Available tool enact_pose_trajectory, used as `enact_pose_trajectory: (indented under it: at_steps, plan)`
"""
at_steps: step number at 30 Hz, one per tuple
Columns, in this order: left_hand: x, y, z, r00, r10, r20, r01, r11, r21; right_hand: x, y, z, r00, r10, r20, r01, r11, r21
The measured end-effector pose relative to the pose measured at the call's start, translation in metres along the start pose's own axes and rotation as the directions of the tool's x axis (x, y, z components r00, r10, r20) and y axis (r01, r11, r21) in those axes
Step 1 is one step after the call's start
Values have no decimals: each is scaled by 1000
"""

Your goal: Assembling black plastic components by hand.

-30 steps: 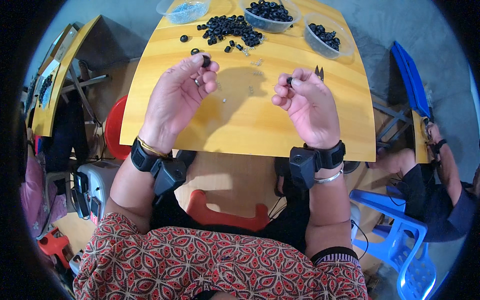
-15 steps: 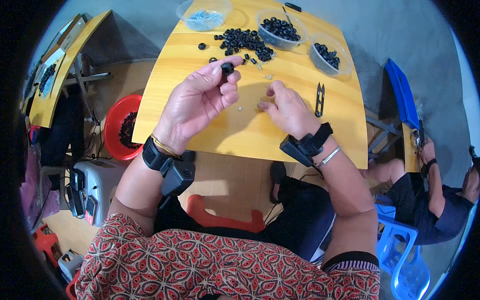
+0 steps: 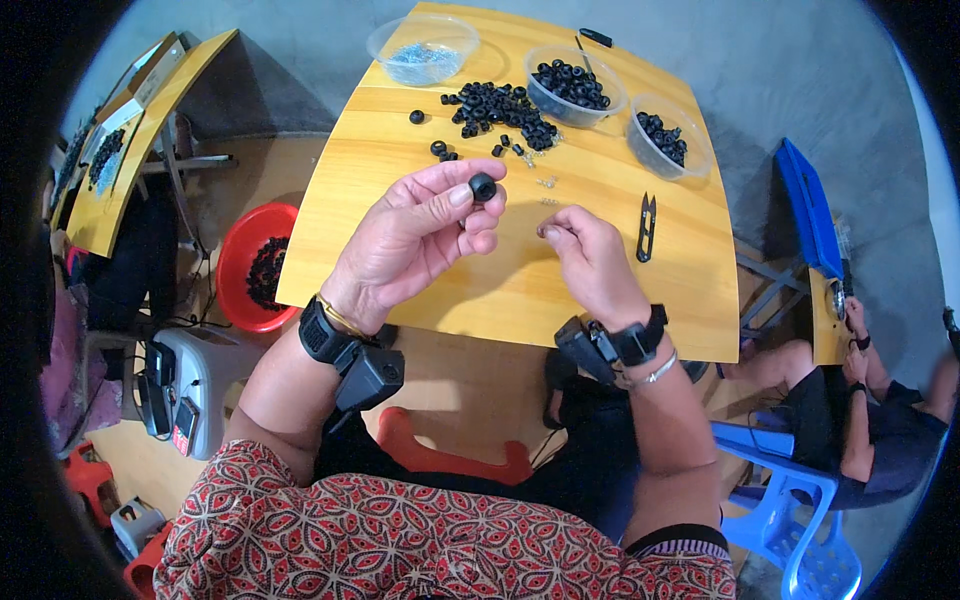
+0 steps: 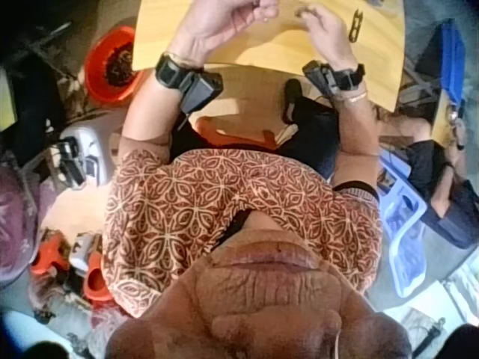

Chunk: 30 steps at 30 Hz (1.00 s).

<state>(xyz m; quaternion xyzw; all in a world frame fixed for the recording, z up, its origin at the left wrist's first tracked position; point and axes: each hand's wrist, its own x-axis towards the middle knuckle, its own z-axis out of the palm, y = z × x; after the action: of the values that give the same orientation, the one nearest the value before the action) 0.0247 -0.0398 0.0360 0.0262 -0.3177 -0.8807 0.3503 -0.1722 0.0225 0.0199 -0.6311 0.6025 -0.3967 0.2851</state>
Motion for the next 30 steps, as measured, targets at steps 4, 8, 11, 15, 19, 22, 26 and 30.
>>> enact_pose_trajectory:
  at_steps: [4,8,11,15,19,22,26,30]
  plan:
    - [-2,-6,2,1000,2,-4,-1,1000,30,-22,-19,4,985,174,-11,-144,848,510]
    - [4,-17,-4,999,-51,-11,51,998,-22,-29,-25,1,995,97,-19,-53,687,724]
    - [6,-24,-3,996,-75,-37,74,997,-17,-27,-22,-9,996,75,-42,-19,670,742]
    - [4,-29,-6,994,-104,31,107,987,-121,-23,-24,-19,984,145,-99,-19,649,760]
    - [5,-32,-6,987,-145,72,156,972,-176,-23,-26,-26,994,59,-96,35,646,763]
    - [4,-33,1,989,-150,-16,148,985,-88,-23,-31,-26,994,17,-109,69,673,737]
    - [4,-32,4,993,-110,-32,108,993,-48,-23,-34,-20,994,-13,-105,74,798,598]
    - [4,-29,3,997,-58,-45,61,997,51,-26,-39,-14,997,-10,-81,44,902,430]
